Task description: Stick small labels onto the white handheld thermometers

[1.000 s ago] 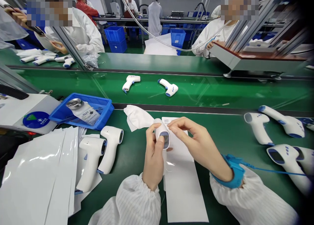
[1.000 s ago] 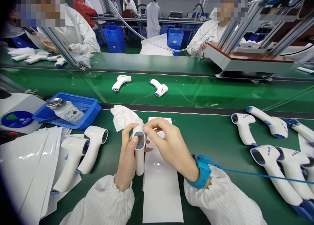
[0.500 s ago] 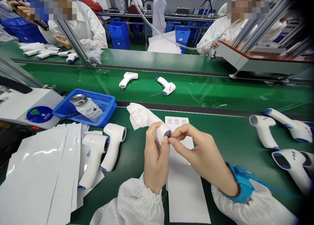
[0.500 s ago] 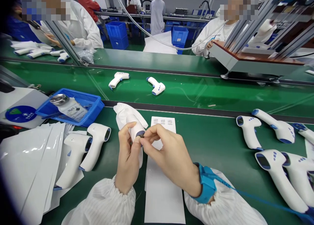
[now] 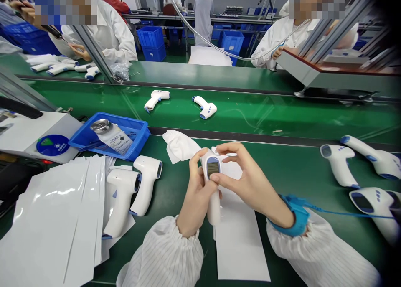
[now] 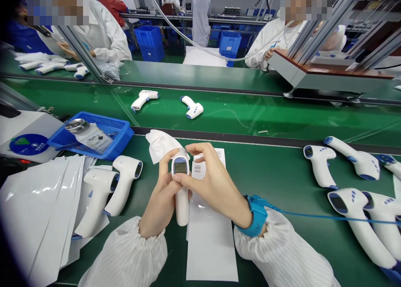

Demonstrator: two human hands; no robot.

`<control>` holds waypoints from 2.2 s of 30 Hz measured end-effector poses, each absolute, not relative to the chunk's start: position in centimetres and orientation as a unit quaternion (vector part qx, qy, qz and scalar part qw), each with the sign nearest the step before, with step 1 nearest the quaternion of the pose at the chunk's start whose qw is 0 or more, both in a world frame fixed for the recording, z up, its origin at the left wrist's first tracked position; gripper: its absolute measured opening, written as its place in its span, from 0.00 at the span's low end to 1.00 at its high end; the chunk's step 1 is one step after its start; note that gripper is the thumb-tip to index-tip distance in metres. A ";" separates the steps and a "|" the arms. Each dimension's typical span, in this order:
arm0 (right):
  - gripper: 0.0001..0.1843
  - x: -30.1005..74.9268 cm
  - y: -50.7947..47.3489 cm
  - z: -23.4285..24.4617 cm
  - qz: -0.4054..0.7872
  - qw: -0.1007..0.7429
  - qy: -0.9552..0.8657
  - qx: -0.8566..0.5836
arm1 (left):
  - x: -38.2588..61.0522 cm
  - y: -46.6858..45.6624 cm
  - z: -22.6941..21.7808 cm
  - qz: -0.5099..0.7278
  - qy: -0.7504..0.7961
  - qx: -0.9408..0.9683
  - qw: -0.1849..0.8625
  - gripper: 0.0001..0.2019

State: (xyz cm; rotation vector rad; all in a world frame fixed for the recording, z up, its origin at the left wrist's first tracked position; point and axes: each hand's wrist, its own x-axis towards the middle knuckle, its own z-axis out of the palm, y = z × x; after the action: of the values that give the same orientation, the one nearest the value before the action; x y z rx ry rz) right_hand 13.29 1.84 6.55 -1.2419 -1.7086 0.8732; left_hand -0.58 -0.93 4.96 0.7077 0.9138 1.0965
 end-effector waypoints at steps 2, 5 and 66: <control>0.15 13.0 2.3 6.2 0.320 0.422 -0.707 -0.468 | -0.5 -1.0 4.9 0.484 0.399 0.338 0.701 0.31; 0.03 12.9 2.7 6.0 0.252 0.463 -0.719 -0.453 | -0.4 -1.1 4.8 0.455 0.409 0.361 0.704 0.38; 0.24 -0.3 30.1 1.6 -0.051 -0.043 -0.900 -0.430 | -6.7 0.6 5.2 0.605 0.521 0.194 0.570 0.36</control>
State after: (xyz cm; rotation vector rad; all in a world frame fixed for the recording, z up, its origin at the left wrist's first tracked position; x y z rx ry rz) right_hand -0.30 30.07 1.58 -1.3899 -2.9091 -0.1659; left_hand -6.67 0.61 5.21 0.4556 1.2231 1.4202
